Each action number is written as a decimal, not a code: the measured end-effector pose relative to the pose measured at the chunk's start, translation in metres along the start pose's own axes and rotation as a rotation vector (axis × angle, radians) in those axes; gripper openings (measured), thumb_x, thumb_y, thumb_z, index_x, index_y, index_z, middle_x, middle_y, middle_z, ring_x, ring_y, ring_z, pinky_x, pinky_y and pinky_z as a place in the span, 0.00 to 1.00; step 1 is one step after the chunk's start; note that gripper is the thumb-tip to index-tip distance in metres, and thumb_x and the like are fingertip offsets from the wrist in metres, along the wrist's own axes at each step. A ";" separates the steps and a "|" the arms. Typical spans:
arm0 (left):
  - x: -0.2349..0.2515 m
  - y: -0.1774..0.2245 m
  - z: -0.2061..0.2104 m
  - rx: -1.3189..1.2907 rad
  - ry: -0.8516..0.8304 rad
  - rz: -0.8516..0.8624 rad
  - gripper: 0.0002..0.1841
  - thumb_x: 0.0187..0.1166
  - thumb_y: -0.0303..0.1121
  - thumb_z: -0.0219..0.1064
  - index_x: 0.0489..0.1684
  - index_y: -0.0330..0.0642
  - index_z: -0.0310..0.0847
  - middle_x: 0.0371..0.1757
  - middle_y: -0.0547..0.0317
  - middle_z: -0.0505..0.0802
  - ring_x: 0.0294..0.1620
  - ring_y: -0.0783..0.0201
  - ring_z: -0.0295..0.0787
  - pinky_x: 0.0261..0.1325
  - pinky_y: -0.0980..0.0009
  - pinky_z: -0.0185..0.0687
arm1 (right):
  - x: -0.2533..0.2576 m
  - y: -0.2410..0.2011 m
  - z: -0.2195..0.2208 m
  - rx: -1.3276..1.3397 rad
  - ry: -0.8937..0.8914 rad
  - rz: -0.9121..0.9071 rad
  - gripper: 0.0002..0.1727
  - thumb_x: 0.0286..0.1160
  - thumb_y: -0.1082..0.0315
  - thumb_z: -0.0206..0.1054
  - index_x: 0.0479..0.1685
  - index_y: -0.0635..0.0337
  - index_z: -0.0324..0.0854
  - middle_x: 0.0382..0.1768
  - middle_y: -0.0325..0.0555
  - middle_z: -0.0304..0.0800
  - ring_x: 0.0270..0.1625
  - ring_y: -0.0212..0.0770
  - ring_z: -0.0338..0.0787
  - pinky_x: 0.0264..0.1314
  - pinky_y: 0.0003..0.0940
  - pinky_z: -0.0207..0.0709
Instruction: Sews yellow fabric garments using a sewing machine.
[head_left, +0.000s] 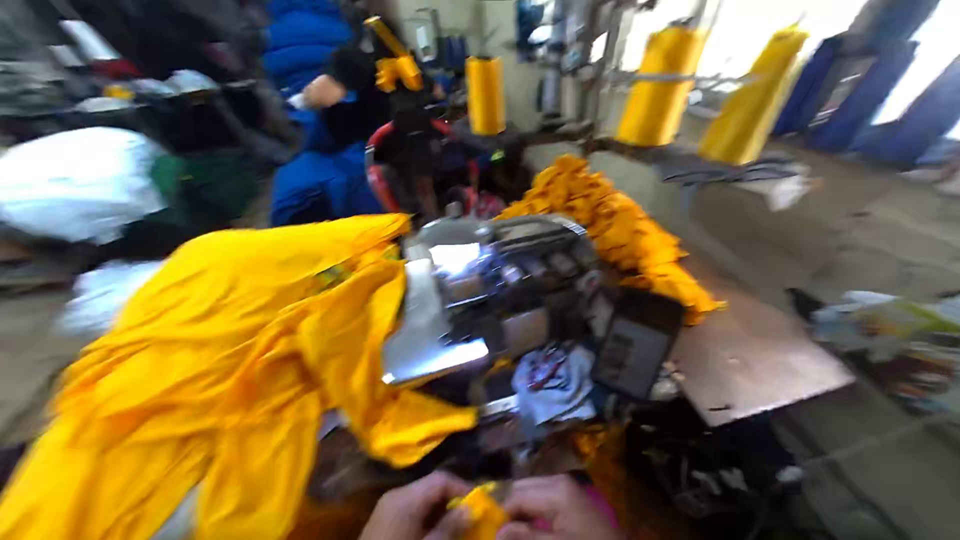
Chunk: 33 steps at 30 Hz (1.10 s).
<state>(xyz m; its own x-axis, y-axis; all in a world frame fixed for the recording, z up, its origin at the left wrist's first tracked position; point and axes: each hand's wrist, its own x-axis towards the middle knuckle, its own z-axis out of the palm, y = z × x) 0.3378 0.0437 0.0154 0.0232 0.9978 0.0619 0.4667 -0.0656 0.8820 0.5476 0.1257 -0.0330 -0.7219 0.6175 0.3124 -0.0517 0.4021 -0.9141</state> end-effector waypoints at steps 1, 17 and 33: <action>0.000 -0.004 0.002 -0.002 0.012 0.001 0.08 0.80 0.29 0.67 0.45 0.34 0.89 0.38 0.55 0.94 0.36 0.69 0.91 0.43 0.68 0.90 | -0.002 0.002 -0.001 0.017 -0.019 0.007 0.12 0.79 0.68 0.71 0.38 0.71 0.91 0.36 0.51 0.94 0.41 0.35 0.93 0.50 0.30 0.87; -0.017 -0.011 0.052 0.210 0.289 0.033 0.07 0.75 0.31 0.73 0.35 0.35 0.90 0.35 0.54 0.94 0.35 0.65 0.92 0.42 0.69 0.90 | -0.005 0.003 0.008 0.031 0.063 0.117 0.19 0.88 0.64 0.61 0.33 0.68 0.90 0.32 0.46 0.89 0.39 0.30 0.87 0.45 0.25 0.81; -0.018 0.006 0.048 0.224 0.325 0.037 0.12 0.80 0.36 0.71 0.44 0.35 0.92 0.43 0.51 0.95 0.39 0.64 0.93 0.44 0.67 0.91 | -0.008 -0.008 0.015 0.011 0.182 0.189 0.06 0.73 0.72 0.73 0.36 0.68 0.92 0.37 0.45 0.95 0.43 0.28 0.93 0.52 0.26 0.88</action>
<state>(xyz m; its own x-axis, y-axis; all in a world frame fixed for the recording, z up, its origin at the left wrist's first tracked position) 0.3825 0.0258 -0.0027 -0.2206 0.9379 0.2676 0.6527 -0.0619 0.7550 0.5436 0.1075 -0.0316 -0.5831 0.7929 0.1767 0.0637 0.2614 -0.9631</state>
